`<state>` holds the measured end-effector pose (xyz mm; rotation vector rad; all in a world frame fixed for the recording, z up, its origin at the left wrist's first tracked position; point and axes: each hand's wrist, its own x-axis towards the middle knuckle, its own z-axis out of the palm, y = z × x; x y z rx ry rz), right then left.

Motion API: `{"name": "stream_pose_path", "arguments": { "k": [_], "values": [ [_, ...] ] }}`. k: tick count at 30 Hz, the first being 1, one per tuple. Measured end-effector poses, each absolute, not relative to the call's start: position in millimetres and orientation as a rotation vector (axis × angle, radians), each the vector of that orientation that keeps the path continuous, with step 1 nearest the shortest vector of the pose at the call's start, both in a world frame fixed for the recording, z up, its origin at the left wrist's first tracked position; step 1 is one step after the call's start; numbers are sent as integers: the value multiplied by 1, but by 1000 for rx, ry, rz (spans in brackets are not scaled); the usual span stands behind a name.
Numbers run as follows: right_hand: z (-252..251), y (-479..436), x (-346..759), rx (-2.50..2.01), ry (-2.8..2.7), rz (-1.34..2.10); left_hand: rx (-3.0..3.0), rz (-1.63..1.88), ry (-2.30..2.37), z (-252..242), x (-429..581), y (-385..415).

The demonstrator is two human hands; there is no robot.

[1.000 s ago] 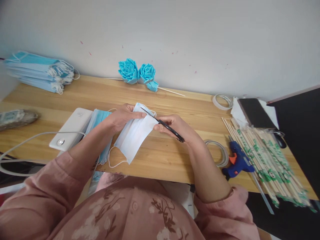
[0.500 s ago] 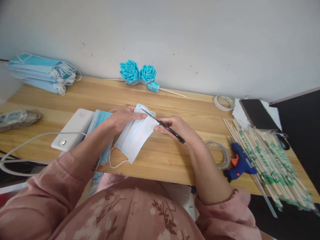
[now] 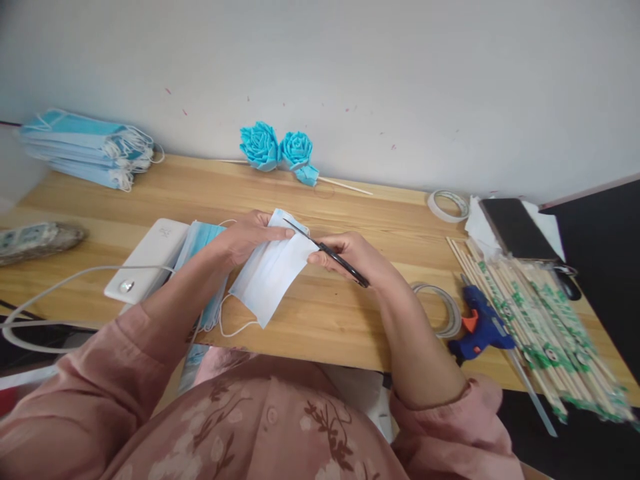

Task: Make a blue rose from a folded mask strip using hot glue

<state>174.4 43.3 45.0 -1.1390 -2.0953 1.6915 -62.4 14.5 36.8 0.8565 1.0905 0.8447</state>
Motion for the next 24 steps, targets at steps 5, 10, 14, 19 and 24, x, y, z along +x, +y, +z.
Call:
{"name": "stream_pose_path", "arguments": {
  "k": [5,10,14,19,24],
  "values": [
    [43,45,177,-1179,-2005,1638,869,876,1126,39,-65,16],
    [47,46,176,-1078,-2058,1455,960,951,1151,43,-72,17],
    [50,45,172,-1016,-2122,1415,1055,986,1173,45,-75,18],
    [60,45,168,-965,-2189,1403,1112,949,1192,52,-75,18],
    [73,46,173,-802,-2266,1337,1197,836,1183,75,-71,22]
  ]
}}
